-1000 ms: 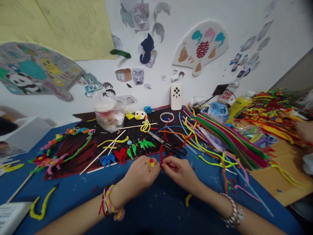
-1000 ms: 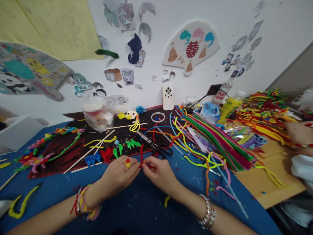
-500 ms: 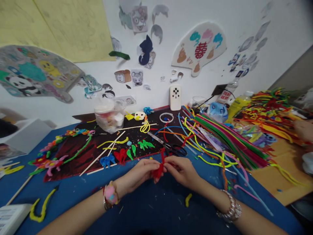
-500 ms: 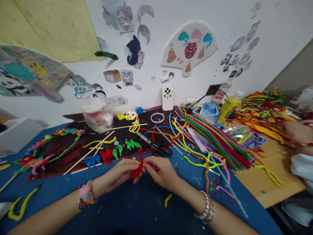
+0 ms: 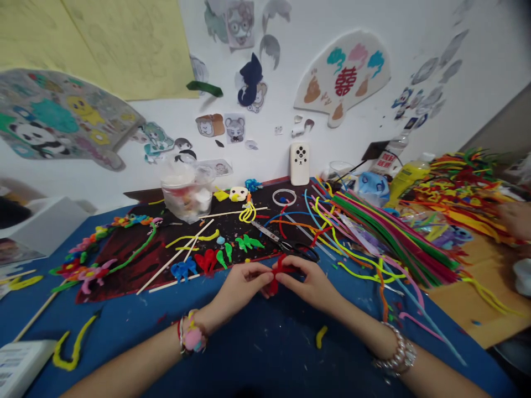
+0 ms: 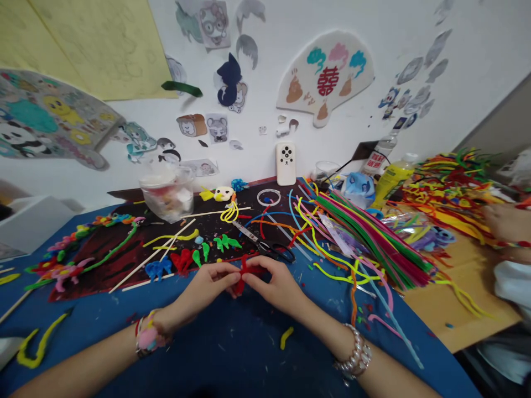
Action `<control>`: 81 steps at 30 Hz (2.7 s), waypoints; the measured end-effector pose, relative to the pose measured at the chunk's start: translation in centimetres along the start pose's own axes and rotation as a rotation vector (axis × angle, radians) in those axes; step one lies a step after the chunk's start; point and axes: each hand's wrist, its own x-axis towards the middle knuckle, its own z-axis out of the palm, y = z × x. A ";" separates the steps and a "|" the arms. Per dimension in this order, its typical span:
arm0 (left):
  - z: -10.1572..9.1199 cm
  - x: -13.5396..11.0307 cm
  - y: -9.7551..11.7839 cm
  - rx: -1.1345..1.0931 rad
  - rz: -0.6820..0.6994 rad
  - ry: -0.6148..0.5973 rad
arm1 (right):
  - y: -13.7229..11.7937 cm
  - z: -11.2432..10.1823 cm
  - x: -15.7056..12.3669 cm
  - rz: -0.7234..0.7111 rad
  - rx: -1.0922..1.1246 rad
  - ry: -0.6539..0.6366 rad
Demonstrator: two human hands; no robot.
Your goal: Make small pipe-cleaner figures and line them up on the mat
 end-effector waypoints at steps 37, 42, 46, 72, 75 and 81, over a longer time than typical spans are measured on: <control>0.8 0.0 -0.7 0.013 -0.115 -0.122 | 0.9 0.2 0.2 0.347 0.406 -0.064; 0.9 0.2 -1.0 0.043 -0.111 -0.093 | 1.0 0.7 0.2 0.385 0.404 -0.001; 0.9 0.2 -0.8 0.007 -0.115 -0.095 | 0.7 0.7 0.2 0.399 0.466 -0.019; 0.3 0.5 -1.4 -0.158 -0.121 -0.106 | 0.2 0.3 0.4 0.372 0.519 -0.079; 0.6 0.6 -1.5 -0.116 -0.069 -0.077 | 0.3 0.3 0.4 0.391 0.514 -0.087; 0.8 0.6 -1.5 -0.215 -0.096 -0.052 | 0.6 0.4 0.4 0.406 0.462 -0.087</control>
